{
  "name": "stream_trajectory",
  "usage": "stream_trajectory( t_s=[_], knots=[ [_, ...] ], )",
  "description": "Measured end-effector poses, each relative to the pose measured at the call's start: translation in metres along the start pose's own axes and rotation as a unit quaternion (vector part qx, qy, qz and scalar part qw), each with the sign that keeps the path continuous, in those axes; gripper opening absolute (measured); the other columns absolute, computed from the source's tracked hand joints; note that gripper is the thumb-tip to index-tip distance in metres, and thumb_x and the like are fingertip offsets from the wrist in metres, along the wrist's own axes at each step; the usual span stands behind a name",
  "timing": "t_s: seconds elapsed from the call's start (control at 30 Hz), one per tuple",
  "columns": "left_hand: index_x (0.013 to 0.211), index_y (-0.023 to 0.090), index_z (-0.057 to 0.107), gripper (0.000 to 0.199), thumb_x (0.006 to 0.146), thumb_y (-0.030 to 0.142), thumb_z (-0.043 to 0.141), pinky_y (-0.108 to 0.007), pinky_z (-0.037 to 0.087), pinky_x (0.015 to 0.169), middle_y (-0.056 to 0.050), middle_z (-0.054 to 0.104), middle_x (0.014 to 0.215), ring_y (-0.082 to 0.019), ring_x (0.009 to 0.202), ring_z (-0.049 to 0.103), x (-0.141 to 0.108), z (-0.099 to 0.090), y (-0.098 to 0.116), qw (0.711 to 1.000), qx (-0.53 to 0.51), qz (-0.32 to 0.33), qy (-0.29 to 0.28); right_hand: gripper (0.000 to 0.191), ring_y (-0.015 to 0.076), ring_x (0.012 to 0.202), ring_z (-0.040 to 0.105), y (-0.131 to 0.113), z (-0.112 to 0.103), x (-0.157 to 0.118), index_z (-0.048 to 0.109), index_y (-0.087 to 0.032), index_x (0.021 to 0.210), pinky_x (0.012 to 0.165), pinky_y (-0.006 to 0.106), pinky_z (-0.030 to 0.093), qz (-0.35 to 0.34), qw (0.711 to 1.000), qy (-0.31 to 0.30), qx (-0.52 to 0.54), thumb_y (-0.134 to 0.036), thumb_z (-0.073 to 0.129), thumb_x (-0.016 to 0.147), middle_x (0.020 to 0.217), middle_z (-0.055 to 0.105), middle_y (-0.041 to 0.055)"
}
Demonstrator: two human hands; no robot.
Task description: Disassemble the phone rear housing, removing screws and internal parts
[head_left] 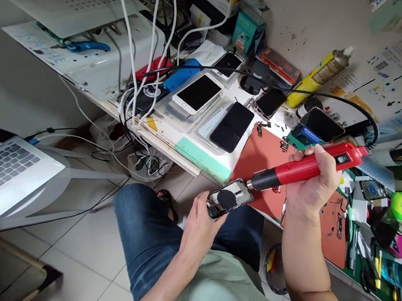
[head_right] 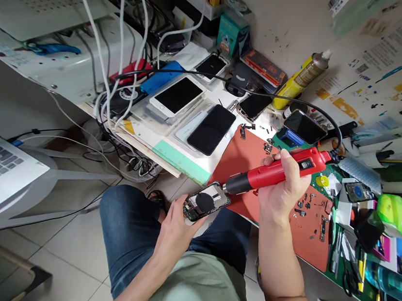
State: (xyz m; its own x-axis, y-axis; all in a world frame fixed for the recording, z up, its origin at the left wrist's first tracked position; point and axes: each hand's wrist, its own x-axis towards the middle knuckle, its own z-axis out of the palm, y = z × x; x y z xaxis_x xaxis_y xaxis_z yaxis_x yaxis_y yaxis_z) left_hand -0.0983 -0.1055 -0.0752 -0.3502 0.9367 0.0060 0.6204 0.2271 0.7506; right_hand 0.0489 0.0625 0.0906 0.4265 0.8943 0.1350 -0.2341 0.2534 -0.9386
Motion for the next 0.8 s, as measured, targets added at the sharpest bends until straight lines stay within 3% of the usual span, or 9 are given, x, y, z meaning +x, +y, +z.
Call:
stream_trajectory(
  t_s=[0.67, 0.8],
  knots=[
    [0.144, 0.021, 0.047, 0.068, 0.088, 0.029, 0.086, -0.049, 0.065, 0.098, -0.013, 0.069, 0.130, -0.034, 0.120, 0.075, 0.003, -0.009, 0.006, 0.999, 0.041, -0.002, -0.030, 0.026, 0.0119, 0.064, 0.058, 0.001, 0.001, -0.002, 0.061, -0.023, 0.097, 0.062, 0.027, 0.055, -0.013, 1.000, -0.001, 0.017, -0.028, 0.081, 0.081, 0.076, 0.056, -0.0062],
    [0.146, 0.020, 0.049, 0.070, 0.088, 0.034, 0.087, -0.052, 0.068, 0.090, -0.014, 0.067, 0.134, -0.037, 0.114, 0.076, 0.001, -0.019, 0.013, 0.997, 0.063, -0.003, -0.035, 0.026, 0.0129, 0.063, 0.059, -0.001, 0.005, -0.008, 0.060, -0.026, 0.098, 0.060, 0.029, 0.055, -0.047, 0.999, -0.004, 0.002, -0.026, 0.079, 0.080, 0.078, 0.057, -0.0060]
  ],
)
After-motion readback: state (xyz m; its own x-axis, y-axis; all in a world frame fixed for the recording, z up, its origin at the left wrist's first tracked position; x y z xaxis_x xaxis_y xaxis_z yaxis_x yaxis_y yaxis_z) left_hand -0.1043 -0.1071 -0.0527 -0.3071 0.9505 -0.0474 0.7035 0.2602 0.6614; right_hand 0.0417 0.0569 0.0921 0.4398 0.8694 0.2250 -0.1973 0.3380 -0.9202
